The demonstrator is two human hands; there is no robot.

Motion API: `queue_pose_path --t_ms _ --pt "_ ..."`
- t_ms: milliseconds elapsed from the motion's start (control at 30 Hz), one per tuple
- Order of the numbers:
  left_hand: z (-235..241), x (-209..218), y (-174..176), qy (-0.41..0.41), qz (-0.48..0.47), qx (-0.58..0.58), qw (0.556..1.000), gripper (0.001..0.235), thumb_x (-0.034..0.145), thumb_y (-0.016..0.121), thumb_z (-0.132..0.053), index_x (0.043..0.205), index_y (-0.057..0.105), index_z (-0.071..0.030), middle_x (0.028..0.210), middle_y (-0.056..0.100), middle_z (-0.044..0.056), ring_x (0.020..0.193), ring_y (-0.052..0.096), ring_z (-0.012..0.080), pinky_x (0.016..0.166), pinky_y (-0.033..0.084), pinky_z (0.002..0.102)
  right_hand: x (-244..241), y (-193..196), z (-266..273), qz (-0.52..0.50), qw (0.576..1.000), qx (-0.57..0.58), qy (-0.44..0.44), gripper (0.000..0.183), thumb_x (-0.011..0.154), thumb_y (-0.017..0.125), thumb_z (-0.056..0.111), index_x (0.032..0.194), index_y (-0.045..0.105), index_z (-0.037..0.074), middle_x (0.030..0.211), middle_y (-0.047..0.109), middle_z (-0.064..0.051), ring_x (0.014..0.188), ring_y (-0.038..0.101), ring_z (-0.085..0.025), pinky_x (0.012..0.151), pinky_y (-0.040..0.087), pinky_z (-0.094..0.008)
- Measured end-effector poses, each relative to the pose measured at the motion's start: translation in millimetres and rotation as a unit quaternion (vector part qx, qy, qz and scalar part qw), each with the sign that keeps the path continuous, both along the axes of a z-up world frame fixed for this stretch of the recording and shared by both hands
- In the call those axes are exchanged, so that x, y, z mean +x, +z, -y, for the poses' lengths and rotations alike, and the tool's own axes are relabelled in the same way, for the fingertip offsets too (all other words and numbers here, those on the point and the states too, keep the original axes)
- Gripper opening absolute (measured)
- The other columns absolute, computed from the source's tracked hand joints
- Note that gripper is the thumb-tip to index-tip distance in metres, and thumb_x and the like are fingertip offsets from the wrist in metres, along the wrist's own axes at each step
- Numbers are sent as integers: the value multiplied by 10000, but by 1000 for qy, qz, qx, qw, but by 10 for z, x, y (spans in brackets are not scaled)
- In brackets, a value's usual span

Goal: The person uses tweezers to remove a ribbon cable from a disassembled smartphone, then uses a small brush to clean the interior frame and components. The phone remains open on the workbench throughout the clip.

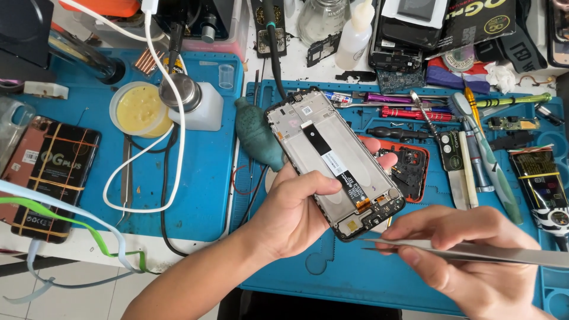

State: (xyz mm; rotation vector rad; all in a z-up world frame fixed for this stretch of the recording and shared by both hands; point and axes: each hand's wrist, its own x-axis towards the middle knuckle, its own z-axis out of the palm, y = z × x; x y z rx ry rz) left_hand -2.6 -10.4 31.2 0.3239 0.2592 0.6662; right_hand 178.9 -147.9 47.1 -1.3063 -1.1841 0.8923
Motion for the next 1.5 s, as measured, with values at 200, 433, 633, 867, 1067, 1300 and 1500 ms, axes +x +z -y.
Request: queue_pose_path --t_ms 200,433,633,867,1067,1300,1500 --pt "-6 -6 14 -11 -6 5 1000 507 912 474 72 1417 486 117 1433 561 287 1416 527 437 1059 545 569 115 -14 5 24 1000 -11 -8 225 831 677 15 941 514 123 987 788 -286 906 907 -355 675 863 -373" --pt "0 -9 -128 -19 53 -43 998 625 988 475 99 1595 338 36 1498 528 256 1444 485 422 1050 545 525 -35 -24 -32 -45 997 37 40 217 826 701 19 913 521 103 949 775 -324 745 918 -365 667 854 -385" --pt "1 5 -30 1 -4 -8 1000 522 903 517 65 1420 473 119 1441 552 275 1428 507 461 1108 512 593 21 -17 18 -18 1000 -12 3 189 831 699 52 926 557 132 978 795 -310 811 935 -374 667 867 -397" --pt "20 -8 -138 -7 26 -30 999 622 945 514 63 1548 368 29 1493 518 261 1451 472 450 1103 505 540 -133 19 -23 73 996 42 -1 212 782 734 80 872 550 137 888 800 -238 788 920 -282 661 833 -334" --pt "15 -15 -52 -8 11 -3 1000 557 925 530 43 1474 443 86 1446 550 271 1439 504 453 1093 520 563 -26 -51 49 128 991 34 25 227 807 740 119 946 580 198 1001 790 -192 976 896 -303 758 892 -357" --pt "-32 -43 2 -17 22 -25 999 609 886 526 50 1481 398 30 1471 513 297 1459 450 539 1123 478 644 81 17 9 -11 998 67 4 213 828 667 57 933 508 151 876 750 -169 810 860 -282 813 829 -435" --pt "-32 -63 -42 -42 59 -40 997 695 941 457 58 1616 306 -12 1506 478 304 1423 456 510 1122 456 629 83 67 71 36 998 45 -37 191 919 615 84 985 456 165 951 704 -163 964 880 -369 774 847 -434"
